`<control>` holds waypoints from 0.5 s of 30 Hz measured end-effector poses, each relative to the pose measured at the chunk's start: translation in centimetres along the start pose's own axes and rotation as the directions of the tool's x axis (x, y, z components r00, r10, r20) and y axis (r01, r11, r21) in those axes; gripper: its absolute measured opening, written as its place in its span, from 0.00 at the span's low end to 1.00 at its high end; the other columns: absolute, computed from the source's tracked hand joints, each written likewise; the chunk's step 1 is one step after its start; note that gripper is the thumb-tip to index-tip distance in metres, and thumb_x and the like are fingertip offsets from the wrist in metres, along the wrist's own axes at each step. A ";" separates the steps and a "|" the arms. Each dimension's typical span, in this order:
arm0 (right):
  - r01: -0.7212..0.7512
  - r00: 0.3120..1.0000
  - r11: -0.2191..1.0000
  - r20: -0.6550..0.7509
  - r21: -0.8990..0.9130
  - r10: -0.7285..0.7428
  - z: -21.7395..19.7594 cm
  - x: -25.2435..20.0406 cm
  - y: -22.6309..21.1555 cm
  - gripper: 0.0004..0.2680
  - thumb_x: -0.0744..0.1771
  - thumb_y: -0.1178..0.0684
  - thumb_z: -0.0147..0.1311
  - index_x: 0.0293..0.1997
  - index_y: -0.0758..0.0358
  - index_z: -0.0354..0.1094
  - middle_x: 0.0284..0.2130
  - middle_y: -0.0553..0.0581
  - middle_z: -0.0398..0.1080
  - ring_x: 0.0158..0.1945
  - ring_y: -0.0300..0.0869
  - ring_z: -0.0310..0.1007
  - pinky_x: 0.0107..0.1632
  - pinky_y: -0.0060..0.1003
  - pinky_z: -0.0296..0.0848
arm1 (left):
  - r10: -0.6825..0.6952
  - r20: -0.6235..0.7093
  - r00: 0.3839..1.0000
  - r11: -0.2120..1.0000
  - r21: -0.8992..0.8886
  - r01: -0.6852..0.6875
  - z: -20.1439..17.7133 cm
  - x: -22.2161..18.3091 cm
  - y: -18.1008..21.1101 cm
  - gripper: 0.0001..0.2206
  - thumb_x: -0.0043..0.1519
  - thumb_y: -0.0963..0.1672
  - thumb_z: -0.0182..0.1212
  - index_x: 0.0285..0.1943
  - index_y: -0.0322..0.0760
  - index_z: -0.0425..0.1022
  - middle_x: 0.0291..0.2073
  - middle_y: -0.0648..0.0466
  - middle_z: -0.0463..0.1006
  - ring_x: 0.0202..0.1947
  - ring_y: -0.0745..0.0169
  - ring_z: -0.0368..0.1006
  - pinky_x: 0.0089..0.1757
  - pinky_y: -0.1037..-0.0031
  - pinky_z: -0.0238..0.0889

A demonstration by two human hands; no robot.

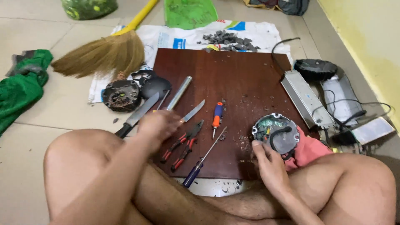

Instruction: The person sits on the floor and uses pliers and a screwdriver to strip copper wire and scrape residue from a circular electronic component. They repeatedly strip small wire segments and scrape the component's surface, placing debris on a nearby board.

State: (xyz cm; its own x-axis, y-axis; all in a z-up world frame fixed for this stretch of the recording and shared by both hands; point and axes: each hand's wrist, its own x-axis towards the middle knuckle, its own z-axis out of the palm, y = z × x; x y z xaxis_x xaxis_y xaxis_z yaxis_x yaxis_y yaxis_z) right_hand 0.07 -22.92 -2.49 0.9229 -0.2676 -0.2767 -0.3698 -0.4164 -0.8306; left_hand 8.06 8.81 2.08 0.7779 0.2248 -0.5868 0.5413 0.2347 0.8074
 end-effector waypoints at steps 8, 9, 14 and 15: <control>0.370 0.923 0.851 0.251 -0.373 -0.292 1.9 -1.7 0.4 0.06 0.67 0.48 0.57 0.43 0.53 0.75 0.29 0.50 0.83 0.24 0.43 0.77 0.31 0.42 0.74 | 0.034 0.297 0.954 0.972 0.211 -0.100 8.6 -4.5 -11.4 0.12 0.69 0.40 0.57 0.56 0.28 0.82 0.41 0.48 0.86 0.34 0.65 0.80 0.37 0.76 0.75; 0.435 0.895 0.836 0.267 -0.334 -0.358 2.1 -2.0 0.4 0.08 0.66 0.51 0.57 0.49 0.50 0.73 0.37 0.47 0.87 0.30 0.46 0.87 0.35 0.45 0.80 | 0.075 0.328 0.942 0.981 0.144 -0.129 8.8 -3.9 -13.5 0.14 0.67 0.39 0.57 0.58 0.26 0.81 0.39 0.48 0.84 0.30 0.66 0.77 0.33 0.78 0.72; 0.549 0.835 0.781 0.251 -0.299 -0.490 2.2 -1.8 0.2 0.15 0.65 0.55 0.59 0.58 0.50 0.70 0.46 0.50 0.84 0.44 0.46 0.86 0.45 0.42 0.81 | 0.070 0.375 0.924 0.956 0.239 -0.170 8.2 -5.0 -12.7 0.10 0.65 0.39 0.61 0.51 0.26 0.85 0.33 0.50 0.84 0.30 0.67 0.78 0.35 0.79 0.72; 0.565 0.824 0.773 0.245 -0.288 -0.511 2.1 -1.6 0.2 0.13 0.64 0.54 0.59 0.56 0.51 0.73 0.44 0.50 0.85 0.42 0.46 0.86 0.43 0.41 0.81 | 0.052 0.383 0.922 0.954 0.256 -0.160 8.3 -5.1 -12.6 0.11 0.65 0.39 0.61 0.51 0.26 0.85 0.35 0.49 0.85 0.31 0.66 0.79 0.36 0.79 0.73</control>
State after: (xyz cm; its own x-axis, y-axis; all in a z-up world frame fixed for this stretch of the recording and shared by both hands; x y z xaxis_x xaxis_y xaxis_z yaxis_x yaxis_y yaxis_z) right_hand -1.28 -20.74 -3.24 0.9757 0.2050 0.0777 0.2045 -0.7234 -0.6594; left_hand -0.14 -3.12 -4.62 0.8677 -0.1426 -0.4762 0.4736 -0.0539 0.8791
